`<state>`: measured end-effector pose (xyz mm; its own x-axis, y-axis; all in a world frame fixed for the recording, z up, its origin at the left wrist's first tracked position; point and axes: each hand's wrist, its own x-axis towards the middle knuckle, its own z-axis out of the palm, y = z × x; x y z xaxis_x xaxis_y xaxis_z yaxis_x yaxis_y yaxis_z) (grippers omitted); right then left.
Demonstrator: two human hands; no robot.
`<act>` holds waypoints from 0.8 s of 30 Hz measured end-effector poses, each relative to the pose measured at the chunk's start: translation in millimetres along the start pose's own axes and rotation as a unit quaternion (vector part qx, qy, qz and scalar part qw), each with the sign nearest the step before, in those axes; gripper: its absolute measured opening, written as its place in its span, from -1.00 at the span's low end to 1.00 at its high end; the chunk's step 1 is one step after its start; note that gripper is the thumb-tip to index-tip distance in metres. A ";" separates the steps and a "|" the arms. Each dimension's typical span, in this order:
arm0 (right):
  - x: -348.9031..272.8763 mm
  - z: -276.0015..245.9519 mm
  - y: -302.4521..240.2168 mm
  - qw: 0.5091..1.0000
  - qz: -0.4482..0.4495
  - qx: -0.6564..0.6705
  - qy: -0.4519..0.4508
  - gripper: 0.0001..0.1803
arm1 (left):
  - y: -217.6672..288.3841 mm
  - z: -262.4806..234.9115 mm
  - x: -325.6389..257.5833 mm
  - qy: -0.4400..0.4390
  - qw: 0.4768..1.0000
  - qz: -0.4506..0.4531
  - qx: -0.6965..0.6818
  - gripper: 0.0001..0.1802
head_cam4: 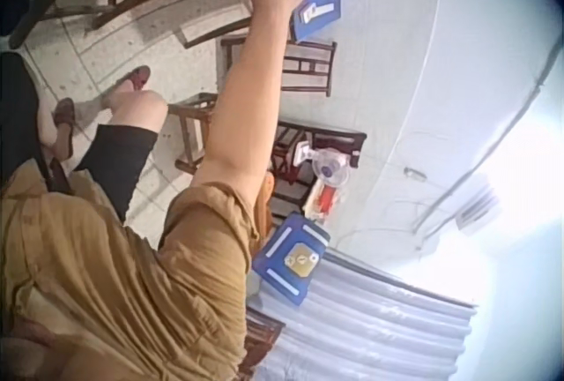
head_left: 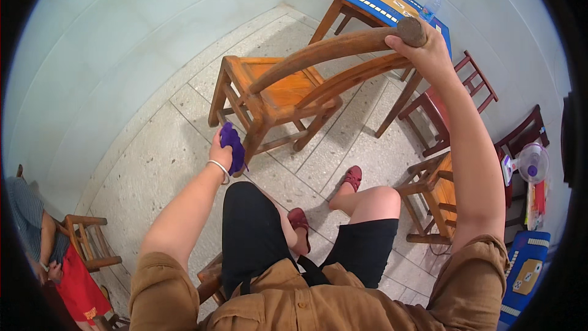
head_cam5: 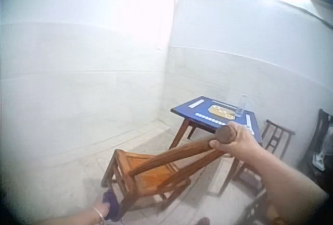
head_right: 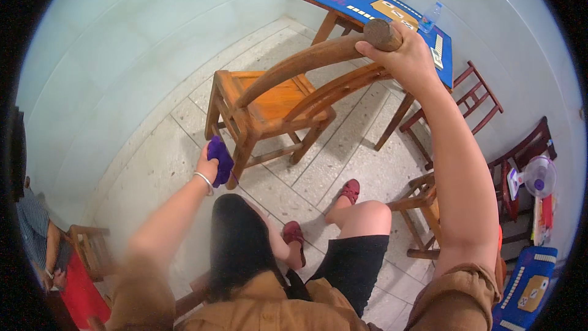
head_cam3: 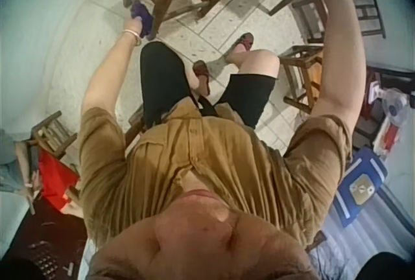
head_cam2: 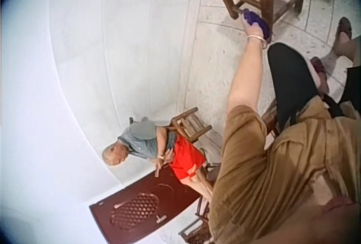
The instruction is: The person cleans wooden chairs by turning them around and wiping their legs, rungs, seats, and backrests with a cloth.
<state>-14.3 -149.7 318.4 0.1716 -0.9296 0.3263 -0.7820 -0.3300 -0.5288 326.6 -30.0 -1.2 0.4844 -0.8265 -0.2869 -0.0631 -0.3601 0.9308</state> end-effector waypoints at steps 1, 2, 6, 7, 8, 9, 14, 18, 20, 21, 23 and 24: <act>1.0 0.3 3.1 1.000 0.000 0.001 0.000 -0.43 | -3.2 -1.7 4.9 -0.009 0.999 0.028 0.038 -0.32; 2.2 0.1 9.4 1.000 -0.002 0.014 0.024 -0.45 | -2.3 -6.4 8.6 -0.008 0.999 0.028 0.039 -0.32; -1.4 -9.7 30.2 0.996 0.028 0.060 0.061 -0.47 | 6.0 -20.3 17.9 -0.107 0.953 0.145 0.245 -0.42; -2.5 -10.5 38.8 0.994 0.034 0.074 0.070 -0.49 | 13.6 -20.7 18.0 -0.084 0.950 0.120 0.275 -0.42; -4.5 -11.1 53.0 0.994 0.034 0.072 0.073 -0.49 | 17.8 -19.6 20.6 -0.062 0.946 0.094 0.305 -0.42; -6.6 -12.5 68.1 0.992 0.043 0.072 0.090 -0.51 | 9.3 -23.8 32.5 -0.068 0.935 0.112 0.330 -0.21; -39.5 -20.9 128.9 0.976 0.136 0.110 0.129 -0.57 | 8.2 -14.0 69.5 -0.143 0.854 0.091 0.492 0.09; -60.6 -30.6 170.5 0.966 0.164 0.126 0.152 -0.59 | 11.9 9.9 90.2 -0.233 0.822 0.072 0.515 0.06; -66.4 -29.7 184.2 0.963 0.180 0.131 0.151 -0.59 | 11.1 19.7 97.0 -0.251 0.809 0.083 0.526 0.05; -74.1 -30.7 197.9 0.958 0.183 0.147 0.164 -0.59 | 17.7 29.5 97.3 -0.240 0.813 0.071 0.526 0.02; -86.0 -31.0 223.5 0.951 0.195 0.149 0.186 -0.58 | 31.0 42.7 89.2 -0.232 0.815 0.060 0.527 0.00; -92.0 -33.2 239.6 0.950 0.201 0.146 0.191 -0.58 | 39.9 51.3 84.5 -0.219 0.801 0.065 0.554 -0.09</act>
<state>-237.4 -137.8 187.7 -0.3792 -0.8807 0.2838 -0.5285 -0.0456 -0.8477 320.2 -136.4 0.0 0.0734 -0.8738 -0.4808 -0.9407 -0.2207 0.2575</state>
